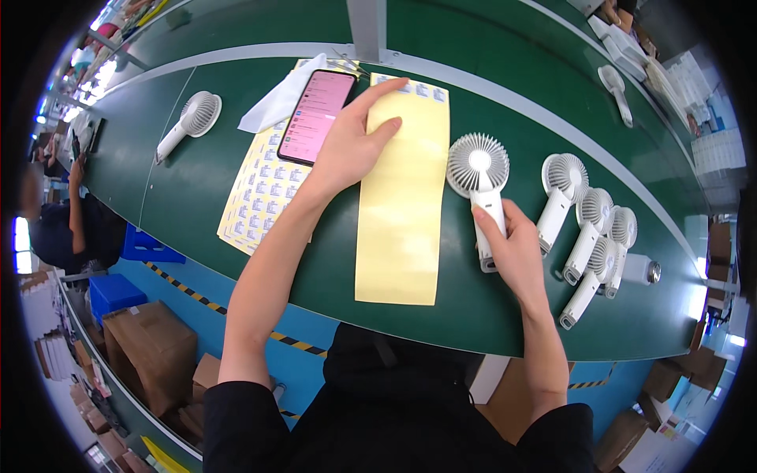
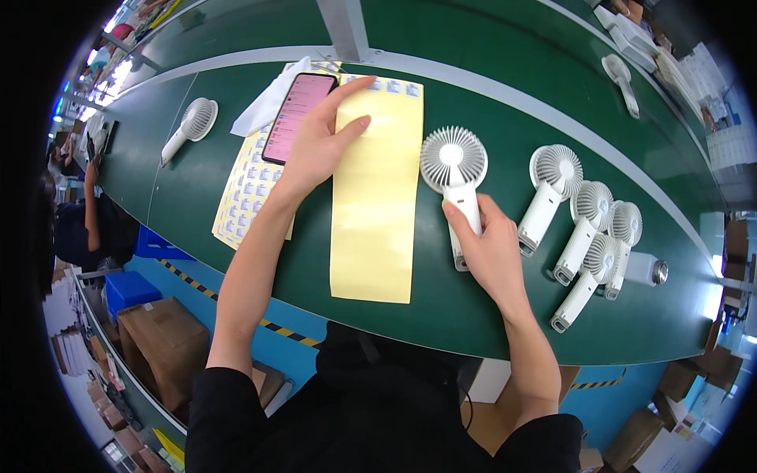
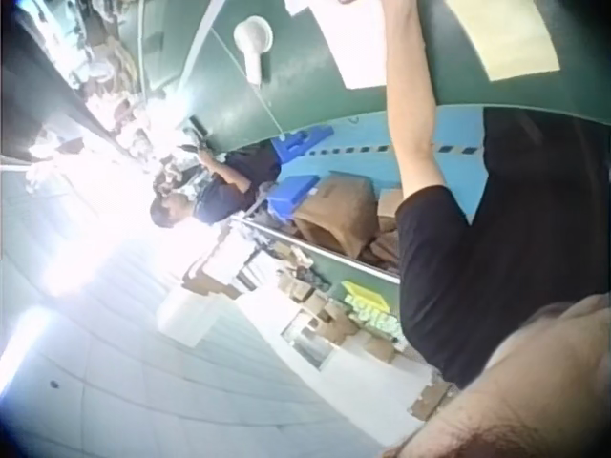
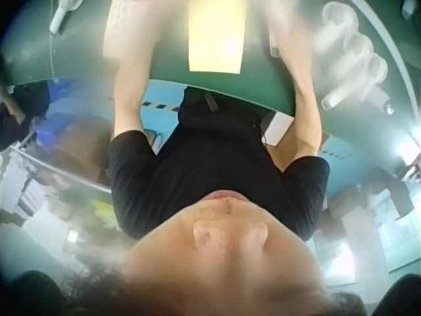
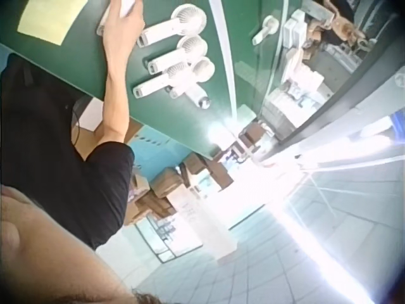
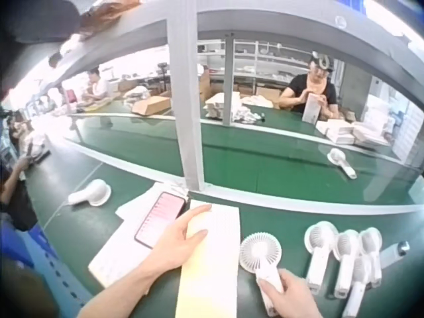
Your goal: Applying circular stickers to the centers of portable handheld fans on an assembly line.
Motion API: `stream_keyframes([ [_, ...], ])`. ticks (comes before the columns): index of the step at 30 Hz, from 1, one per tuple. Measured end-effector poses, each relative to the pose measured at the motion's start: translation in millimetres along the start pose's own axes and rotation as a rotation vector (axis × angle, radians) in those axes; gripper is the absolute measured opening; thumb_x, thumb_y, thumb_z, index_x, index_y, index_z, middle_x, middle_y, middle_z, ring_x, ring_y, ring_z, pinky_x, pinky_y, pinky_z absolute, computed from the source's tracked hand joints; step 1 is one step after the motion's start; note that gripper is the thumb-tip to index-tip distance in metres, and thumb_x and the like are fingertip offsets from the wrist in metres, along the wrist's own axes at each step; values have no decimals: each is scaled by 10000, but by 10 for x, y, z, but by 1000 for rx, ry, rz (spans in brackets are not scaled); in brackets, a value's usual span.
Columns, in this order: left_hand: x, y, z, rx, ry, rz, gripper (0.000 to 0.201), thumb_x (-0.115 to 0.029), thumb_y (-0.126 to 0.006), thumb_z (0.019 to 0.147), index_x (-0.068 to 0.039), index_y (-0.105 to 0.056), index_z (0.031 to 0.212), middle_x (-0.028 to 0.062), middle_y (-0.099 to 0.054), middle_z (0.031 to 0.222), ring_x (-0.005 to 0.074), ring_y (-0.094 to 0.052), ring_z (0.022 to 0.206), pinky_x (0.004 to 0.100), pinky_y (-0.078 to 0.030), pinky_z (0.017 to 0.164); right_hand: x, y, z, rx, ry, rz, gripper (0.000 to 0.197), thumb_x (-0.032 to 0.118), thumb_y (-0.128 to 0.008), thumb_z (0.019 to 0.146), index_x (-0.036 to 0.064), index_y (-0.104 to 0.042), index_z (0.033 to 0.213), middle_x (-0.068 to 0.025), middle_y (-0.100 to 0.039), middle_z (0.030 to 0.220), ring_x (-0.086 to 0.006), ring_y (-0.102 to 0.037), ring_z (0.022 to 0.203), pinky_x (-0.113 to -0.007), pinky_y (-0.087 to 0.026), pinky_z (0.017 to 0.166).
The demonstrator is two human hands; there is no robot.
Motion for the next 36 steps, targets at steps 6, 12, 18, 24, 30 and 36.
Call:
stream_keyframes([
  [6,-126,20,-74,15,-59,-42,421,-82,-620,940,-75,-546,1354,74,-614,1251,142,-606,1104,263,-488,930,355,48,-125,-43,248,-741,421,372,-706,887,5,-654,688,-127,-626,574,-299,-610,509,-386,-453,494],
  [12,-223,-50,-151,97,4,-158,348,-81,-575,973,-33,-548,1317,82,-626,1232,120,-625,1017,249,-496,881,875,55,104,-285,881,-414,167,80,-723,847,-15,-658,968,-123,-635,953,-267,-627,853,-356,-499,720],
  [18,-214,-210,-210,146,-156,-188,332,-70,-566,975,-17,-539,1302,80,-616,1227,134,-612,1070,262,-491,916,951,-193,410,-148,938,-405,229,80,-684,873,13,-651,1090,-112,-656,1037,-281,-636,940,-362,-513,814],
  [24,-301,-203,-242,199,-157,-5,352,-83,-572,983,-37,-523,1329,65,-590,1237,128,-589,1086,265,-483,922,855,-207,464,-36,781,-135,136,92,-685,882,-5,-705,976,-105,-713,896,-248,-657,804,-315,-505,748],
  [30,-173,-224,-249,183,-174,-60,274,-89,-578,975,-49,-574,1247,46,-621,1163,110,-599,1001,273,-476,873,816,-99,479,-156,477,67,122,75,-681,885,-12,-720,961,-100,-715,878,-197,-669,812,-271,-505,764],
  [36,-206,-324,-239,248,-79,-54,217,-136,-579,975,-22,-652,1145,51,-682,1018,117,-616,934,270,-481,844,946,-153,345,-386,1253,-485,184,55,-785,749,50,-711,917,-62,-685,941,-266,-647,886,-393,-511,874],
])
Point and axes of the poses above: each hand's wrist, its own z-axis towards the middle knuckle, its own y-axis out of the back of the hand, x = y × z, the point moved 4 cm from there along z, towards the middle knuckle
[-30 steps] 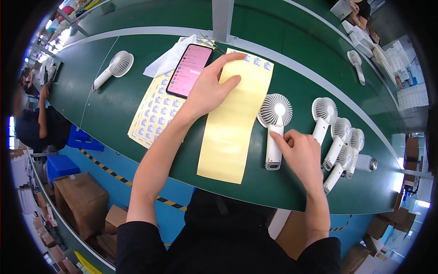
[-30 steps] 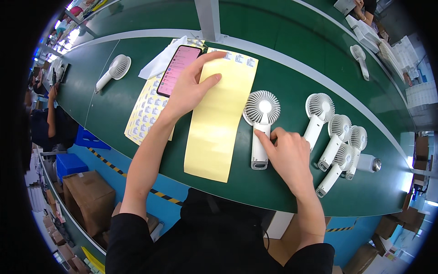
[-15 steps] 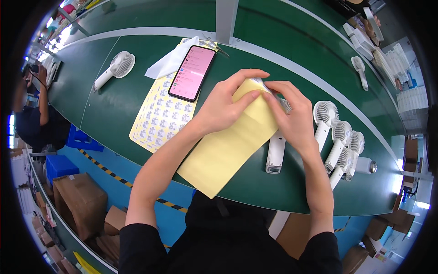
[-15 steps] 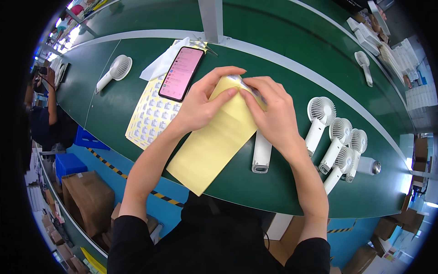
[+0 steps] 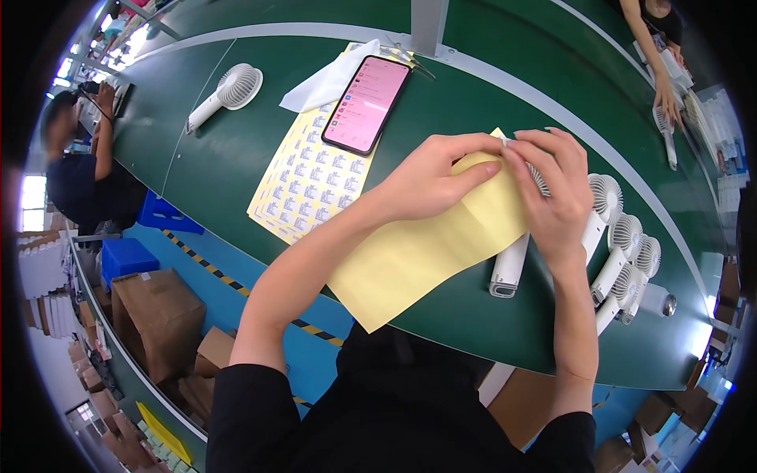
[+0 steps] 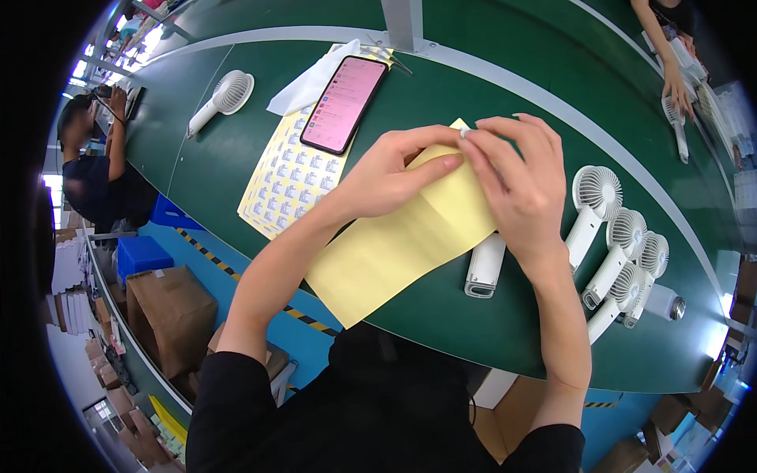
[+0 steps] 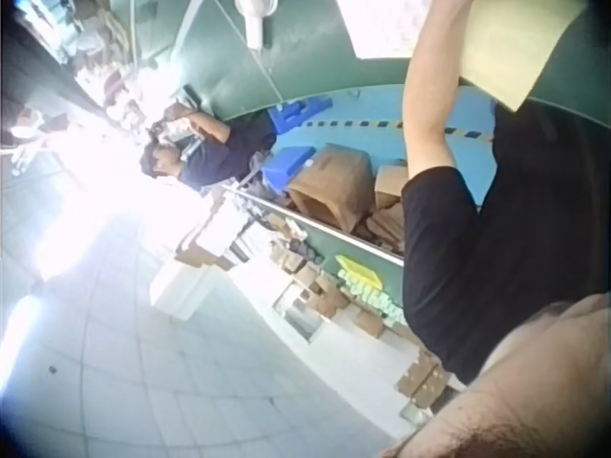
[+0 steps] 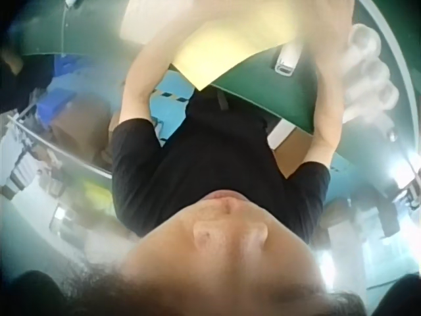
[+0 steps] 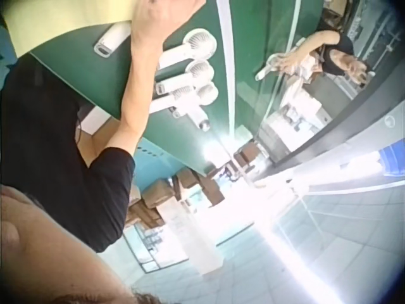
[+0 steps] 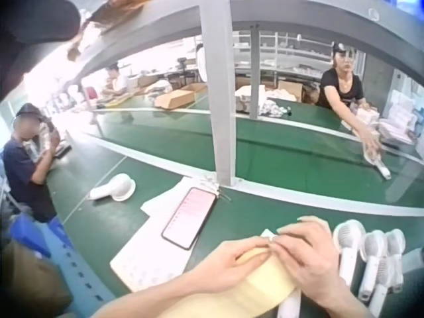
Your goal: Applying circular stickers to the centers of portable handheld fans on an assembly line.
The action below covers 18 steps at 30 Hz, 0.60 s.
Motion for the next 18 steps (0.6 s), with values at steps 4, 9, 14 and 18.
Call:
stream_keyframes([
  [4,65,56,-27,-63,14,52,264,-131,-573,964,-8,-625,1193,123,-701,1056,242,-663,946,323,-498,869,61,-16,20,44,-44,34,178,70,-781,770,41,-710,931,-72,-680,949,-254,-646,888,-370,-509,867],
  [9,27,-1,2,-25,-57,103,262,-114,-584,959,-7,-627,1194,100,-699,1043,200,-651,939,307,-497,853,-158,1,-90,100,-622,484,129,90,-717,860,-10,-695,939,-78,-664,976,-174,-640,914,-274,-495,798],
  [14,77,13,7,-42,-161,172,241,-93,-578,958,-3,-654,1168,84,-705,1054,167,-656,957,285,-493,869,-196,-4,-103,98,-712,627,127,97,-714,872,-14,-682,923,-63,-663,978,-142,-620,898,-260,-477,835],
  [18,87,167,56,-103,-118,277,221,-93,-550,972,-12,-683,1130,83,-708,1041,155,-656,939,271,-497,855,-305,191,-133,35,-811,710,117,102,-708,882,7,-685,946,-35,-675,910,-111,-610,881,-253,-476,825],
])
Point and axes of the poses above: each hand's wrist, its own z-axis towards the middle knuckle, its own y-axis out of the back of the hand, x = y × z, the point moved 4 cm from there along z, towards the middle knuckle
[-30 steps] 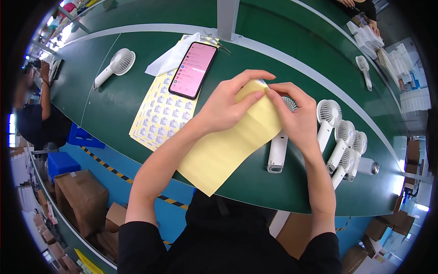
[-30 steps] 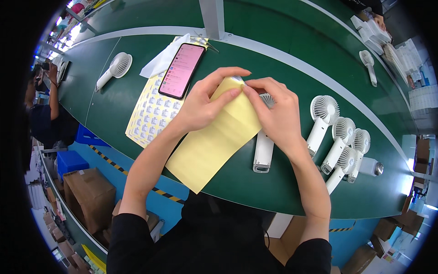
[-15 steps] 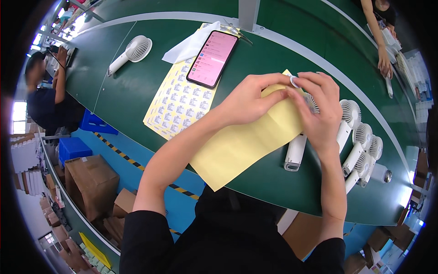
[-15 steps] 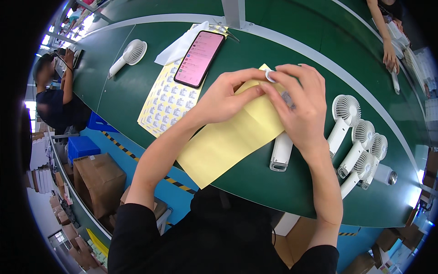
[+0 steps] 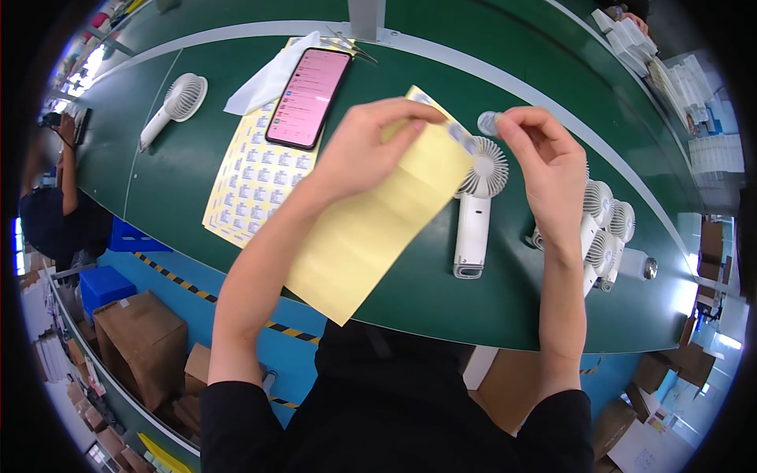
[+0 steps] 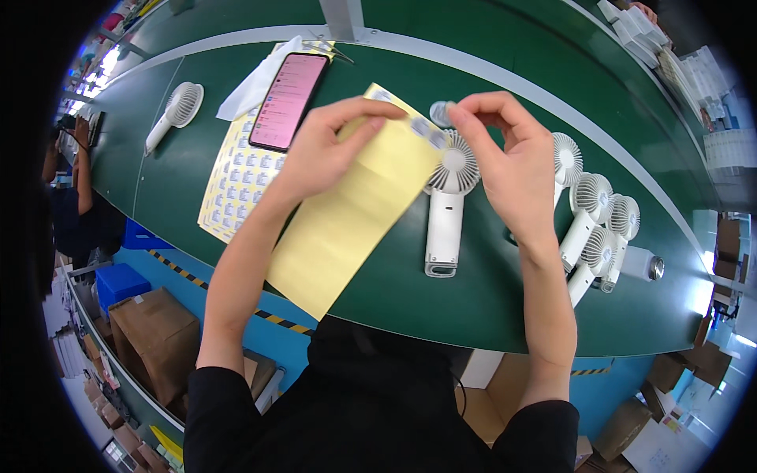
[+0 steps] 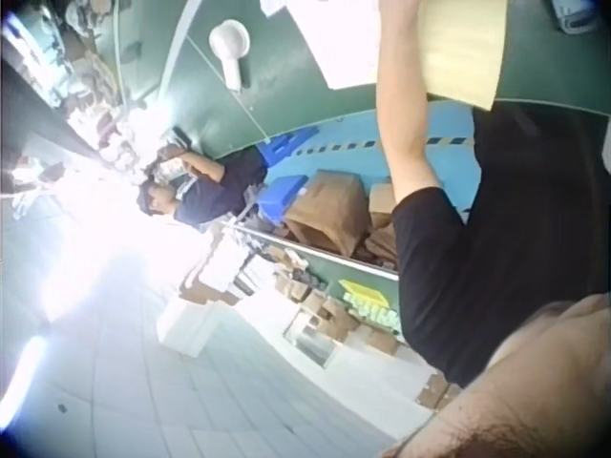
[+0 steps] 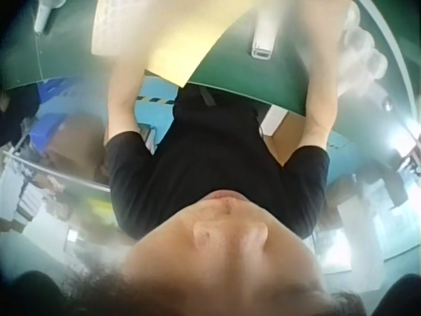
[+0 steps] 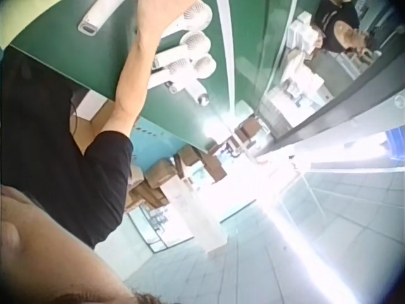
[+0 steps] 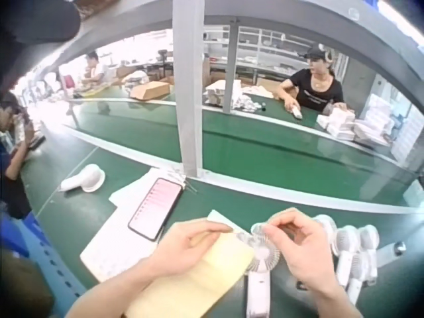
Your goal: Applying circular stickers to the centers of portable handheld fans on an assembly line.
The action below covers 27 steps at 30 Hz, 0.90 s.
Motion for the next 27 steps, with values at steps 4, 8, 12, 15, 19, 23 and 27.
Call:
stream_keyframes([
  [4,57,111,25,-54,180,-93,211,-84,-536,980,-29,-702,1099,80,-711,1033,155,-651,941,267,-494,851,-227,150,-50,163,-181,-175,139,132,-709,885,7,-687,941,-17,-671,854,-100,-612,823,-243,-476,807],
  [8,124,92,21,-79,217,-50,224,-96,-529,983,-29,-700,1111,76,-715,1035,151,-649,929,259,-490,834,-393,174,-85,223,-229,-231,154,142,-729,864,0,-675,896,-14,-641,880,-90,-562,768,-232,-463,753],
  [12,132,90,18,-98,155,-16,229,-109,-528,984,-33,-701,1112,69,-721,1034,147,-650,918,261,-492,827,-403,174,-62,264,-150,-325,152,131,-733,852,-3,-668,883,-15,-605,882,-89,-506,716,-234,-444,691],
  [15,97,88,31,-88,159,-7,234,-121,-526,986,-33,-702,1114,66,-724,1037,144,-652,909,261,-494,816,-427,201,-68,271,-149,-317,143,118,-730,845,-5,-662,872,-13,-599,880,-86,-494,702,-237,-437,665],
  [19,139,79,31,-86,160,-12,243,-133,-525,987,-36,-701,1123,63,-724,1035,137,-651,895,260,-495,799,-428,208,-79,271,-130,-313,135,107,-721,847,-8,-650,860,-13,-602,887,-87,-490,694,-234,-434,664],
  [23,136,83,18,-85,165,-12,244,-134,-527,985,-38,-701,1126,60,-722,1026,127,-648,887,255,-495,789,-422,186,-87,264,-130,-324,129,96,-711,848,-10,-637,847,-15,-604,893,-88,-484,687,-238,-431,659],
  [27,134,85,16,-82,186,-41,244,-136,-528,985,-40,-704,1124,56,-721,1017,114,-645,867,248,-495,768,-420,184,-87,262,-127,-320,128,93,-710,847,-10,-636,846,-15,-603,893,-89,-480,688,-240,-429,657],
])
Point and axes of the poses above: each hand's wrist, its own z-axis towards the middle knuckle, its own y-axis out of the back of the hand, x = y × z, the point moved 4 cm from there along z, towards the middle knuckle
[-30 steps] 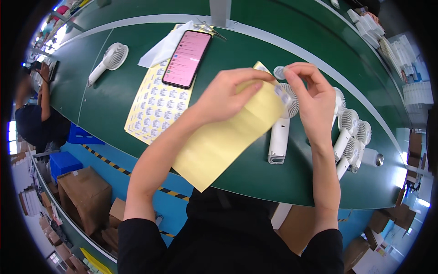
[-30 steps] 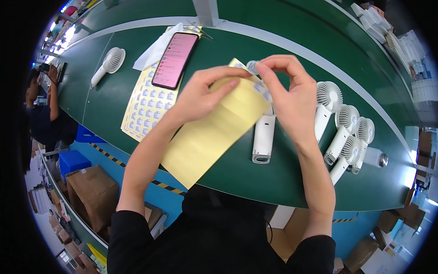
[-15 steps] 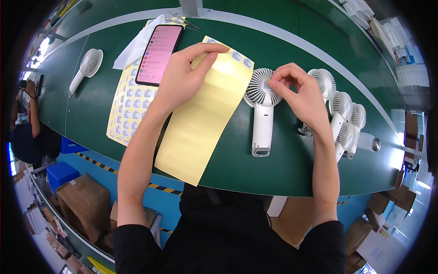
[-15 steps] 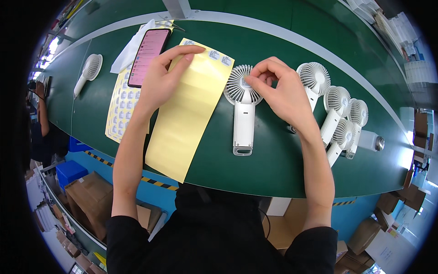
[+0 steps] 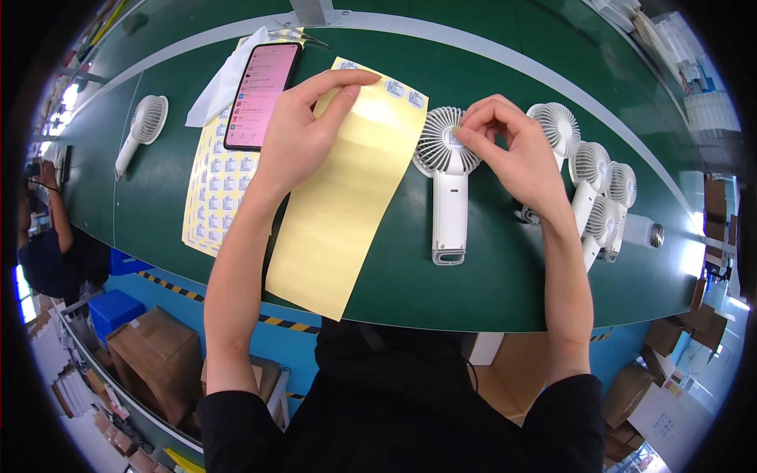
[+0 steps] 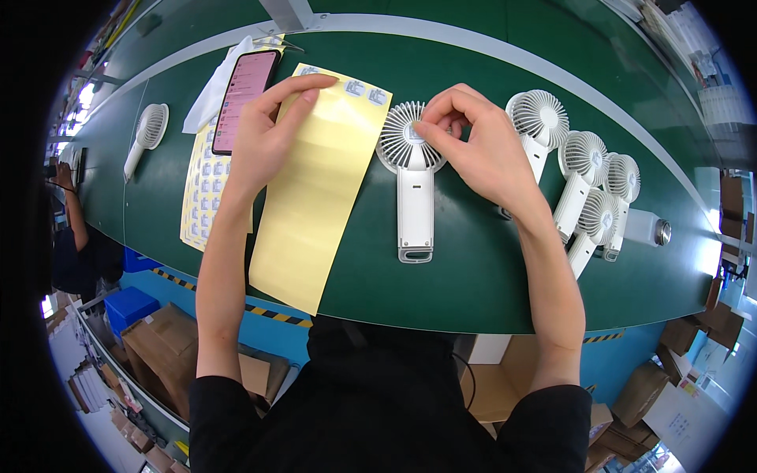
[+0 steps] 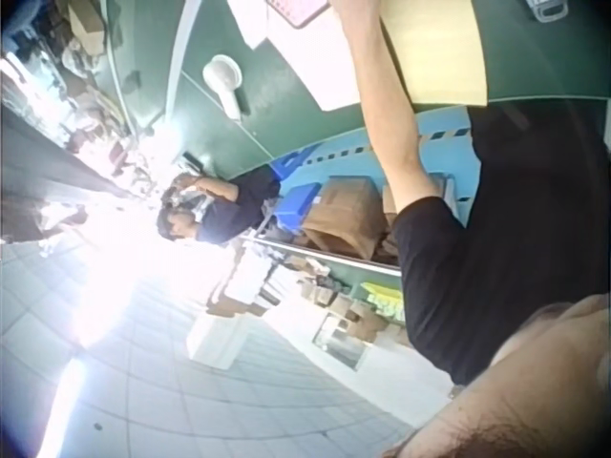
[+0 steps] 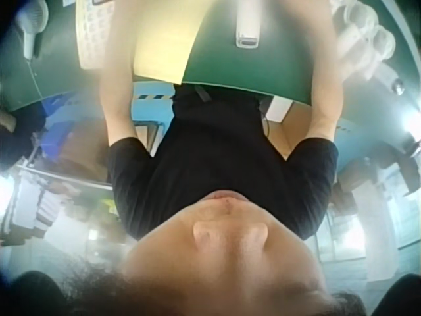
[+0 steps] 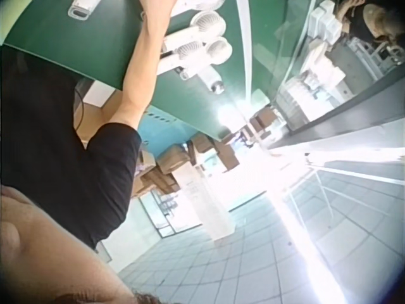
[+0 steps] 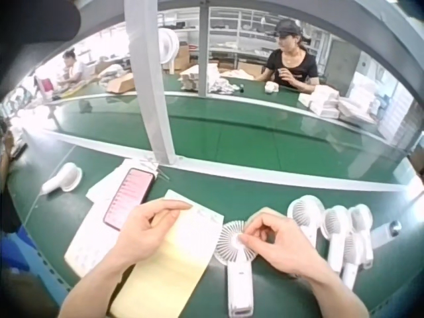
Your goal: Applying circular stickers to the centers of portable handheld fans on an assembly line.
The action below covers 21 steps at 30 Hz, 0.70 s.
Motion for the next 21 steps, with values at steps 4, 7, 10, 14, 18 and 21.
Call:
stream_keyframes([
  [4,-5,-2,2,4,4,1,245,-139,-527,987,-42,-704,1125,53,-721,1001,110,-645,851,245,-497,753,-16,13,2,9,3,22,131,94,-714,846,-11,-636,847,-15,-600,891,-88,-480,694,-238,-428,660],
  [7,-9,-5,1,-3,-12,4,245,-142,-528,987,-41,-704,1125,53,-721,995,108,-646,850,245,-498,749,-22,7,1,10,10,38,130,92,-715,847,-11,-636,848,-15,-599,891,-87,-479,696,-237,-429,661],
  [10,-1,-2,2,-4,-9,7,245,-146,-529,987,-43,-704,1125,54,-721,997,109,-647,852,246,-499,749,-10,2,0,6,16,23,129,91,-715,849,-11,-637,848,-16,-599,891,-88,-480,695,-237,-429,661],
  [14,10,0,4,-4,-5,6,247,-147,-528,988,-45,-704,1128,52,-721,997,108,-646,849,246,-499,747,0,1,-1,5,22,-4,129,91,-714,850,-11,-636,851,-18,-600,891,-91,-480,690,-239,-428,657],
  [18,1,0,3,0,0,20,247,-147,-526,989,-46,-703,1129,51,-720,995,105,-645,843,244,-499,741,-7,-4,-3,1,26,1,131,91,-713,850,-11,-632,851,-22,-598,888,-92,-480,687,-242,-428,653],
  [21,5,0,3,2,-3,13,246,-147,-526,989,-45,-702,1128,50,-720,991,103,-643,839,243,-498,735,-20,-15,-2,-4,33,-1,129,85,-709,850,-11,-625,845,-26,-596,883,-98,-483,686,-246,-429,652],
])
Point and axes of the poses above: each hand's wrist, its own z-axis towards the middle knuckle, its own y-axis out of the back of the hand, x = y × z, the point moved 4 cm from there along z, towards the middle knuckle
